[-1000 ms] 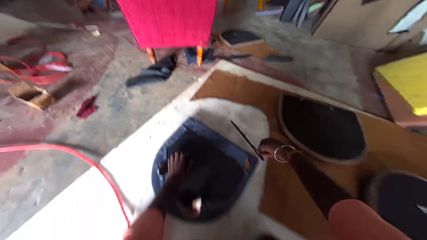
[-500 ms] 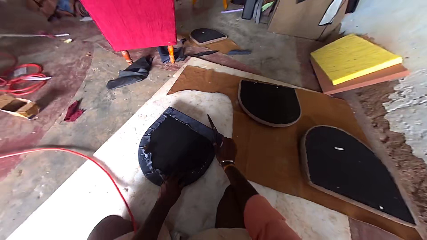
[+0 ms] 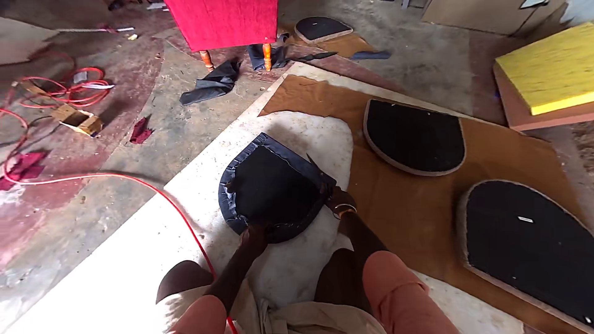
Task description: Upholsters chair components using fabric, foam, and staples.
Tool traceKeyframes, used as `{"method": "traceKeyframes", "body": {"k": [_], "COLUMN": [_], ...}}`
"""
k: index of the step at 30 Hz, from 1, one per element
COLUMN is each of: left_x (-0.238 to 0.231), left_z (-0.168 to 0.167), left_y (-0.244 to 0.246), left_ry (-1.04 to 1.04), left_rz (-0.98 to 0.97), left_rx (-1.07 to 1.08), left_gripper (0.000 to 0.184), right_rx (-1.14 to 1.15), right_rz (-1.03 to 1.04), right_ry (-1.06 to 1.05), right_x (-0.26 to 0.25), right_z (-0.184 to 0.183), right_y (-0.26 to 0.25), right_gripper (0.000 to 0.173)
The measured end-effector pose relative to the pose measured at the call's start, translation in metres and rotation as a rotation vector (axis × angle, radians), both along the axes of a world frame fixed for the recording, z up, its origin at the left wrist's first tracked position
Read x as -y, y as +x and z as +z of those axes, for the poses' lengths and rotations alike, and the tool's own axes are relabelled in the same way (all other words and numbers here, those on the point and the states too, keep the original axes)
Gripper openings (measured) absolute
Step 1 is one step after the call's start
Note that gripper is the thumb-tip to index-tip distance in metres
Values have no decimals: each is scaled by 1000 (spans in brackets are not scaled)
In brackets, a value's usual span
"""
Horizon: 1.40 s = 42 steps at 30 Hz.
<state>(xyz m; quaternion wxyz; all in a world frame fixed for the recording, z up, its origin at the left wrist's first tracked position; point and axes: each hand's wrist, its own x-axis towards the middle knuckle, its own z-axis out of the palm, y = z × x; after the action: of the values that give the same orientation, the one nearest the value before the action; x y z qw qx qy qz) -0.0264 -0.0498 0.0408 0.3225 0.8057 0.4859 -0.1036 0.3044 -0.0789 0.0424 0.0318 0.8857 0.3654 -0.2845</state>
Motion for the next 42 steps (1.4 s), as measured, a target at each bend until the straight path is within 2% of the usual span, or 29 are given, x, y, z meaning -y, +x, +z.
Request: {"method": "traceKeyframes", "body": {"k": [4, 7, 8, 9, 10, 12, 15, 18, 22, 25, 27, 30, 32, 35, 37, 40, 42], "left_x": [-1, -10, -13, -17, -21, -27, -28, -28, -36, -50, -61, -78, -82, -75, -63, -39, -23], "left_z": [-1, 3, 6, 9, 12, 18, 23, 27, 32, 37, 39, 37, 37, 36, 36, 36, 34], "left_y": [-10, -13, -13, -13, -11, -9, -5, -1, 11, 13, 11, 7, 9, 23, 33, 40, 41], "left_ry": [82, 30, 19, 15, 15, 14, 50, 45, -2, -63, -124, -193, -221, -209, -192, -168, -167], "left_rz": [-7, -9, -19, -37, -58, -101, -159, -239, -366, -385, -326, -234, -228, -308, -351, -253, -122], "left_rx": [-24, -55, -54, -66, -82, -101, -102, -135, -157, -141, -119, -56, -38, -53, -65, -103, -107], "left_gripper": [33, 33, 32, 32, 31, 30, 27, 30, 29, 30, 33, 32, 31, 32, 34, 32, 31], "right_rx": [-36, -17, -25, -33, -17, 33, 58, 38, -1, -6, -7, -12, -3, 67, 123, 92, 55], "right_rz": [213, 468, 585, 700, 807, 938, 1009, 1005, 896, 858, 874, 911, 921, 900, 861, 781, 743], "right_ry": [-39, 10, 39, 57, 53, -20, -65, -15, 42, 51, 25, -33, -46, 68, 106, 65, 10], "right_x": [27, 60, 68, 72, 73, 68, 57, 49, 48, 55, 57, 56, 56, 63, 64, 69, 73], "right_z": [8, 9, 8, 9, 10, 12, 11, 9, -5, -15, -10, 6, 13, 6, -1, -8, -6], "right_y": [12, 16, 18, 16, 12, -2, -26, -60, -102, -106, -104, -100, -99, -106, -119, -134, -138], "right_gripper": [42, 30, 31, 43, 62, 89, 103, 105, 103, 76, 57, 49, 55, 88, 103, 106, 93]}}
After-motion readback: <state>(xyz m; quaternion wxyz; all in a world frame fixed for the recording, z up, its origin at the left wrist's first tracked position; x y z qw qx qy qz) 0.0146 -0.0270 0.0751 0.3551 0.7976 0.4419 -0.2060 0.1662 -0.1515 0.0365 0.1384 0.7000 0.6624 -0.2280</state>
